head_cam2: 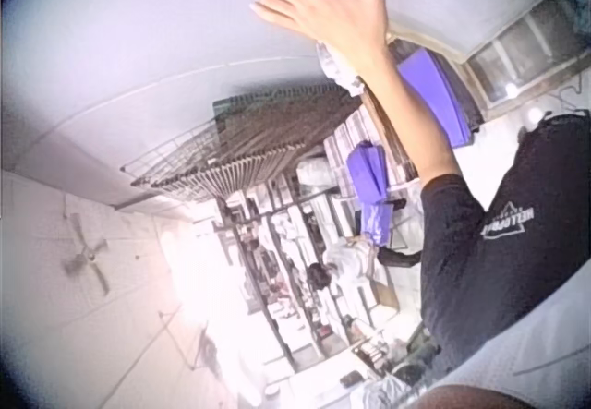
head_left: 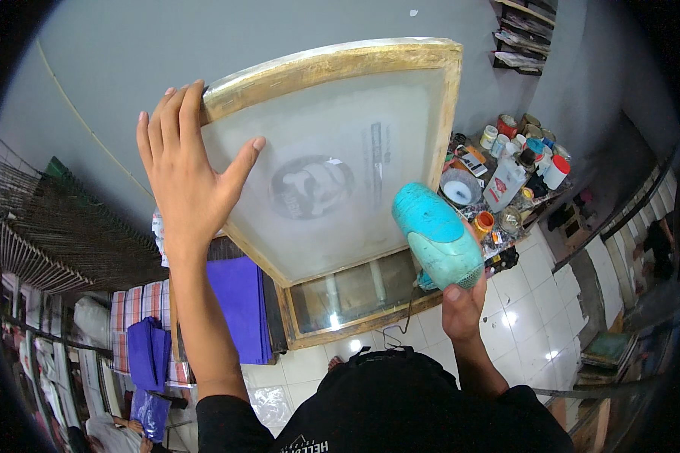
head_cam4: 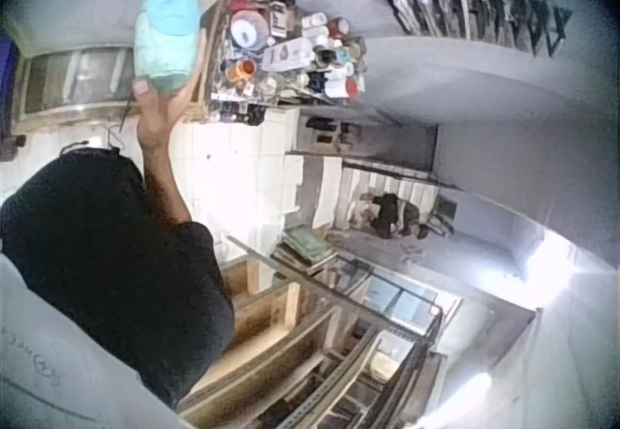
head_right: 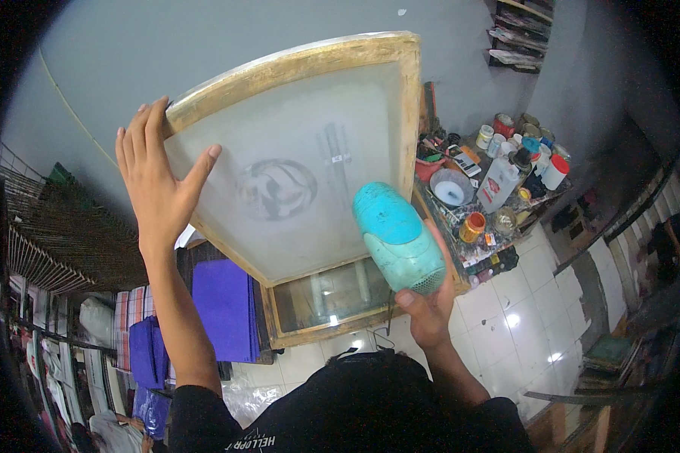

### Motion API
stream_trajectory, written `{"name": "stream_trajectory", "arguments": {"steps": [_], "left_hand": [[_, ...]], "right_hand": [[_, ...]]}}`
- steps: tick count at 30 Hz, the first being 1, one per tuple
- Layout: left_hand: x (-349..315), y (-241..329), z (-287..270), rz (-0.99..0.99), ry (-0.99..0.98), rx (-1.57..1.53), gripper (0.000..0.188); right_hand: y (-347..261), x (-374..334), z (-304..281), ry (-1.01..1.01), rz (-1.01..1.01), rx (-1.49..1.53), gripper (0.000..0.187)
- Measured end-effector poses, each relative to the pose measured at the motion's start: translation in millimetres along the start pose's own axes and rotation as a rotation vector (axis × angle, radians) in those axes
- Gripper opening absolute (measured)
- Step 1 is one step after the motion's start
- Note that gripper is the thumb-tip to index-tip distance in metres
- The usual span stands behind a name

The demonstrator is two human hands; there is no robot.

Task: The person cleans a screen printing frame using a cloth and liquid from a bottle, then dries the screen with a handheld dryer.

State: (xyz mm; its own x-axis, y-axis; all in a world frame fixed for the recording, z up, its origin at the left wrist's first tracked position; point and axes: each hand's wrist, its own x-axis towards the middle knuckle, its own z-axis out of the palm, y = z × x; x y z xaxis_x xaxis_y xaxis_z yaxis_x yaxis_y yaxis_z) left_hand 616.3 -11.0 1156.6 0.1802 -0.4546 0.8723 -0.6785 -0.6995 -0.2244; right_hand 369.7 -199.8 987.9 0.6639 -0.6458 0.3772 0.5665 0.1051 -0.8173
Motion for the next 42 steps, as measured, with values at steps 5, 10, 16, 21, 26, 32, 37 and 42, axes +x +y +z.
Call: {"name": "stream_trajectory", "arguments": {"steps": [5,10,16,21,26,32,37,42], "left_hand": [[-1,1,0,-0.014,-0.008,0.001,0.078],[-1,1,-1,-0.006,0.001,0.003,0.077],[-1,1,0,-0.011,0.016,-0.018,0.077],[-2,0,1,0.001,0.013,-0.019,0.077],[-2,0,0,-0.001,0.01,-0.02,0.078],[-3,-1,-4,0.001,0.009,-0.029,0.076],[-3,-1,-2,0.009,0.026,-0.06,0.076],[-4,-2,-3,0.009,0.027,-0.063,0.077]], "right_hand": [[3,-7,-3,-0.003,0.052,-0.052,0.102],[7,-12,-8,-0.012,0.092,-0.099,0.103],[11,-18,-9,-0.023,0.132,-0.071,0.103],[14,-19,-9,-0.025,0.138,-0.081,0.104],[13,-18,-6,-0.042,0.165,-0.073,0.106],[14,-18,-1,-0.055,0.178,-0.062,0.106],[17,-17,3,-0.079,0.179,-0.071,0.107],[19,-17,12,-0.152,0.191,-0.1,0.106]]}}
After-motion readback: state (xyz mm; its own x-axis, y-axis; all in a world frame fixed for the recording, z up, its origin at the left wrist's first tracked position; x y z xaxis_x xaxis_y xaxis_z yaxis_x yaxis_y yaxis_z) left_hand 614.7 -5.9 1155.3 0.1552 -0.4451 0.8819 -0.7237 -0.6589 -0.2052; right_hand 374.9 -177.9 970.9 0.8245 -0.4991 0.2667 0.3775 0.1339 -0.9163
